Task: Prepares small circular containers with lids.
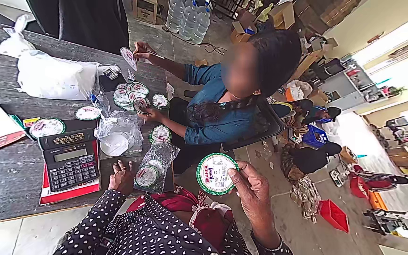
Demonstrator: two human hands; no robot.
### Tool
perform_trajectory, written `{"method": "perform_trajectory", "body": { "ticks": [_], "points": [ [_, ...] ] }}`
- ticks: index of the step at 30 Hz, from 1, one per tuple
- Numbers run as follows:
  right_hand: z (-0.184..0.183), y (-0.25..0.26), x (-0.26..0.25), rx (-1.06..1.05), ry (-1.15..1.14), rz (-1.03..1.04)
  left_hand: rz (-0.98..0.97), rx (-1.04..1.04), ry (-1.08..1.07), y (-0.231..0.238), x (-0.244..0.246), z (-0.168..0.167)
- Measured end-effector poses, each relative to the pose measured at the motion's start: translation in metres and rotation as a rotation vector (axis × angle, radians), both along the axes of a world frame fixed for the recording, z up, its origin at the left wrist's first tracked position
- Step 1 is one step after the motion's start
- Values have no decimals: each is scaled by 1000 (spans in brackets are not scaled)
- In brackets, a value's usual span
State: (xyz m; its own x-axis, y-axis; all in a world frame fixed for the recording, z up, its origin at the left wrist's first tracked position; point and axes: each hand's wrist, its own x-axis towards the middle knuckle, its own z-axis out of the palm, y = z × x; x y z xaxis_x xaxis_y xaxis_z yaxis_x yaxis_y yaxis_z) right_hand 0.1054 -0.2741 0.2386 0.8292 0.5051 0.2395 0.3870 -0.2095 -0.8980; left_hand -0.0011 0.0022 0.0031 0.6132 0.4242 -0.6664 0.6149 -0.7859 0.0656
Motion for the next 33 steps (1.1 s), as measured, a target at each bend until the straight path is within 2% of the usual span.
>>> {"method": "perform_trajectory", "body": {
  "ticks": [33],
  "points": [
    [-10, 6, -8, 8, 20, 20, 18, -31, 16, -1, 2, 5]
  ]
}}
